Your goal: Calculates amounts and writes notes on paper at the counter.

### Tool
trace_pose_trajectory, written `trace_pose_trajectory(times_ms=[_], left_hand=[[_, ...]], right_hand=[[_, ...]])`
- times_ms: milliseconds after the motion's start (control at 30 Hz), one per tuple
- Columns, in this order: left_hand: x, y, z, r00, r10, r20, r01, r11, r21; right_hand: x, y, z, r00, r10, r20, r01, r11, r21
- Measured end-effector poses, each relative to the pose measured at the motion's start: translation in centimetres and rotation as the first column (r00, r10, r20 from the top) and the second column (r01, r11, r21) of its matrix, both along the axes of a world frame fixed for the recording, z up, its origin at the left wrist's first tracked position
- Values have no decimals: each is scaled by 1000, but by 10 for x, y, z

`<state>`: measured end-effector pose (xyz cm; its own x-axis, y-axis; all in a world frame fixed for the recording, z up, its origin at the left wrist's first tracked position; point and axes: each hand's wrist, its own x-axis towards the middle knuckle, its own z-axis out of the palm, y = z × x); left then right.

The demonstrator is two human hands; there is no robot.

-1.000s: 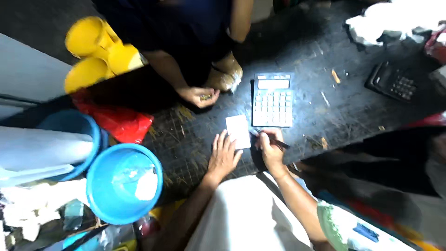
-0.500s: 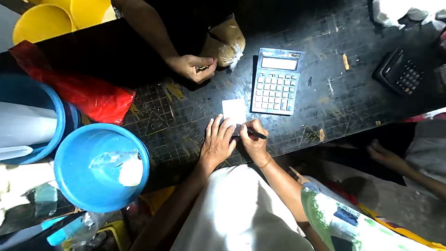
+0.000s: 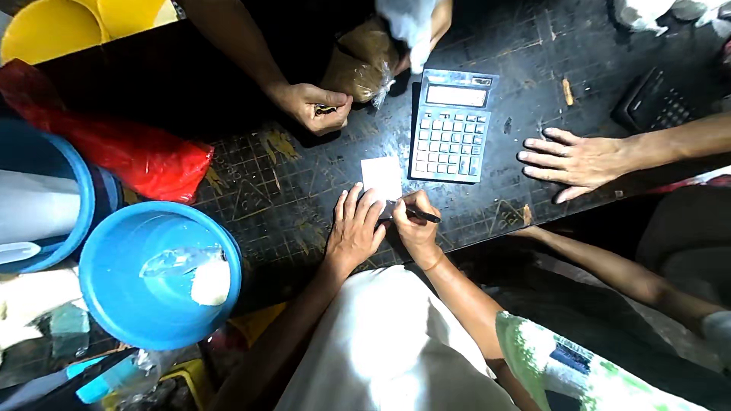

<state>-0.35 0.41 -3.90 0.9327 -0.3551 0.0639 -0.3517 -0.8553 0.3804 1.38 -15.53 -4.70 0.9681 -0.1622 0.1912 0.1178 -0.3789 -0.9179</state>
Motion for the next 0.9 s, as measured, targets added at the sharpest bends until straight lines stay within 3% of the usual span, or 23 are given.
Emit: trace_pose_trajectory(times_ms=[100,233,300,367,433,500,633,733,900], left_hand=[[0,0,0,1000,-4,-4,4,1000,-1],[1,-1,-2,1000,1,3,-1,1000,-5],[0,-1,-2,1000,3,1,-3,1000,-3],[1,-1,-3,1000,6,-8,-6,1000,-11],[1,-2,-3,1000,10,-7,-10,1000,-13],[2,-3,-3,1000,13,10,-13,1000,-4],[1,-3,-2,1000,10,10,-10,1000,18],[0,-2,-1,1000,13,9,-13,1000,17],[-1,0,0,1000,27,-12,-27,999,20]], right_hand=[[0,-1,0,1000,-11,14,11,999,31],[0,-9,5,1000,-25,17,17,927,374],[-5,-14,5,999,-34,5,29,906,423],[-9,-24,2,998,-32,57,15,961,275],[-6,-38,3,987,14,158,-5,998,-60],[7,-46,8,976,48,212,16,957,-290],[35,-54,15,977,117,178,-11,862,-508],[43,-54,18,983,158,93,-74,806,-587],[19,-54,10,956,91,279,40,902,-429]])
